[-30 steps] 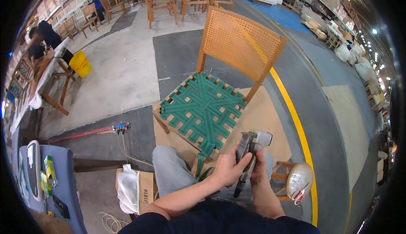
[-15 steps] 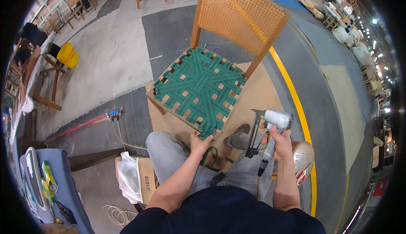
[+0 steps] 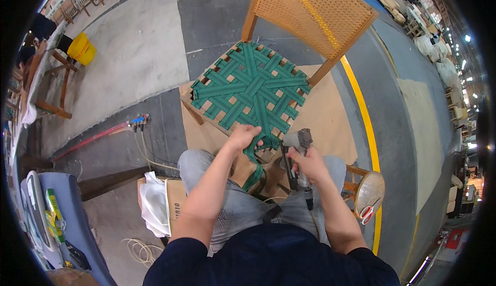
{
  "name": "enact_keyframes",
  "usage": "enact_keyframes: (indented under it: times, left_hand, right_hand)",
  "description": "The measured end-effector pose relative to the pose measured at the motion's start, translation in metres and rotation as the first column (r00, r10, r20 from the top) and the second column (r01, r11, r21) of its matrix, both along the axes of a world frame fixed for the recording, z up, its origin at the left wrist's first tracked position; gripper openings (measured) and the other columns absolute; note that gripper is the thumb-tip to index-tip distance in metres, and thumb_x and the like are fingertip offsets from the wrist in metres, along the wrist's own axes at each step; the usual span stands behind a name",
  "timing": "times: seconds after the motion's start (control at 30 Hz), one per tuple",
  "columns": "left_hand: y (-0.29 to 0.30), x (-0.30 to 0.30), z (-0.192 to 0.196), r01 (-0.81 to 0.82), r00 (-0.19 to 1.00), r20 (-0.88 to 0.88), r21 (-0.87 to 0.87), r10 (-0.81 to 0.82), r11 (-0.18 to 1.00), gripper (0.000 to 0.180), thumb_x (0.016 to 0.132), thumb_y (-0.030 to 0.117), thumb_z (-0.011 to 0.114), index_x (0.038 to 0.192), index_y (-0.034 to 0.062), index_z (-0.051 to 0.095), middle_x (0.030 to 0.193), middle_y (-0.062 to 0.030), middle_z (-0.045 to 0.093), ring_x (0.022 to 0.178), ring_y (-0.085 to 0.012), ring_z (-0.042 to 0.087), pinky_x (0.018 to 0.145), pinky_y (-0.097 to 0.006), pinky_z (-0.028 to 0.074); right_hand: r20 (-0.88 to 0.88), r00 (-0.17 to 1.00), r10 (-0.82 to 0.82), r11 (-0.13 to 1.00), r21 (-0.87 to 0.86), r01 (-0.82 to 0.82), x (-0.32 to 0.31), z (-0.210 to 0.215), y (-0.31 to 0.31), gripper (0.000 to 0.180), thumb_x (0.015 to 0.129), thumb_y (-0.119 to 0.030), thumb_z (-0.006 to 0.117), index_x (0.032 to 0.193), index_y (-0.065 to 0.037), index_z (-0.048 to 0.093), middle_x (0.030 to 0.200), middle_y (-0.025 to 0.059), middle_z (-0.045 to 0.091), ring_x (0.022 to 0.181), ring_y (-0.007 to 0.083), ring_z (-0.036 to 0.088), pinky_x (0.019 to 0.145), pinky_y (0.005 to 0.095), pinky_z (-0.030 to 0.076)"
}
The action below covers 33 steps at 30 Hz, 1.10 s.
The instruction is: The person weaves green plastic strips into a wooden chair seat frame, securing them with a staple gun. They then place a white sheet over the woven seat and staple it in place.
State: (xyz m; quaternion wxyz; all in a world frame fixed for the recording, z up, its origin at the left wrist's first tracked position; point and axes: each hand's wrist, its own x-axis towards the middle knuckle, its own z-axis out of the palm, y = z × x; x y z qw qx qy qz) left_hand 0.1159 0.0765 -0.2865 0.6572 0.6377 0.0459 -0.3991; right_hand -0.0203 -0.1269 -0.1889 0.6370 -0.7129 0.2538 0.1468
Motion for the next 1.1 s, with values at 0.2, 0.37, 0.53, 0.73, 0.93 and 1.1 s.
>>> enact_keyframes:
  times: [0.2, 0.37, 0.53, 0.73, 0.93, 1.1]
  left_hand:
    - [-0.005, 0.030, -0.017, 0.056, 0.996, 0.069, 0.034, -0.058, 0.998, 0.032, 0.105, 0.028, 0.055, 0.101, -0.0001, 0.070, 0.088, -0.0057, 0.076, 0.063, -0.0096, 0.061, 0.051, -0.027, 0.045]
    - [-0.010, 0.032, -0.020, 0.095, 0.992, 0.078, 0.056, -0.099, 0.994, 0.032, 0.105, 0.028, 0.055, 0.106, 0.0000, 0.071, 0.090, -0.0047, 0.077, 0.064, -0.0083, 0.061, 0.050, -0.027, 0.045]
    - [-0.009, 0.032, -0.025, 0.058, 0.992, 0.114, 0.015, -0.059, 0.998, 0.034, 0.105, 0.027, 0.057, 0.110, -0.0033, 0.071, 0.094, -0.0071, 0.078, 0.075, -0.0122, 0.068, 0.063, -0.030, 0.052]
    - [-0.011, 0.029, -0.027, 0.045, 0.994, 0.104, 0.014, -0.047, 0.999, 0.034, 0.104, 0.025, 0.057, 0.111, -0.0057, 0.071, 0.095, -0.0099, 0.078, 0.080, -0.0150, 0.070, 0.070, -0.031, 0.055]
    - [-0.003, 0.033, -0.028, 0.074, 0.989, 0.126, 0.034, -0.078, 0.997, 0.035, 0.105, 0.027, 0.055, 0.111, -0.0045, 0.071, 0.093, -0.0089, 0.078, 0.074, -0.0138, 0.067, 0.064, -0.031, 0.053]
    - [-0.005, 0.034, -0.029, 0.065, 0.943, 0.311, 0.170, -0.116, 0.983, 0.035, 0.105, 0.028, 0.055, 0.110, -0.0030, 0.071, 0.097, -0.0086, 0.077, 0.079, -0.0135, 0.066, 0.072, -0.030, 0.052]
  right_hand:
    - [-0.061, 0.998, 0.018, 1.000, -0.013, -0.019, 0.017, -0.033, 0.019, 0.025, 0.100, -0.025, 0.069, 0.111, -0.005, 0.058, 0.090, 0.0030, 0.066, 0.053, 0.0086, 0.053, 0.047, 0.0274, 0.045]
    - [-0.091, 0.995, 0.037, 0.999, -0.032, -0.040, 0.020, -0.041, 0.029, 0.024, 0.099, -0.025, 0.069, 0.107, -0.005, 0.057, 0.087, 0.0026, 0.064, 0.054, 0.0084, 0.054, 0.047, 0.0275, 0.045]
    - [-0.109, 0.993, 0.055, 0.997, -0.045, -0.060, 0.024, -0.044, 0.035, 0.025, 0.099, -0.025, 0.070, 0.107, -0.005, 0.057, 0.088, 0.0031, 0.064, 0.054, 0.0086, 0.054, 0.047, 0.0274, 0.045]
    - [-0.131, 0.989, 0.066, 0.993, -0.088, -0.077, 0.022, -0.047, 0.038, 0.025, 0.098, -0.024, 0.070, 0.110, -0.005, 0.058, 0.084, 0.0016, 0.063, 0.053, 0.0087, 0.054, 0.047, 0.0274, 0.044]
    - [-0.114, 0.991, 0.076, 0.989, -0.114, -0.089, 0.026, -0.043, 0.048, 0.028, 0.097, -0.023, 0.071, 0.113, -0.005, 0.058, 0.076, -0.0012, 0.060, 0.050, 0.0087, 0.053, 0.044, 0.0290, 0.043]
    - [-0.077, 0.997, 0.029, 0.998, -0.060, -0.034, 0.018, -0.033, 0.029, 0.024, 0.099, -0.023, 0.070, 0.112, -0.006, 0.060, 0.082, 0.0002, 0.062, 0.054, 0.0094, 0.056, 0.047, 0.0286, 0.046]
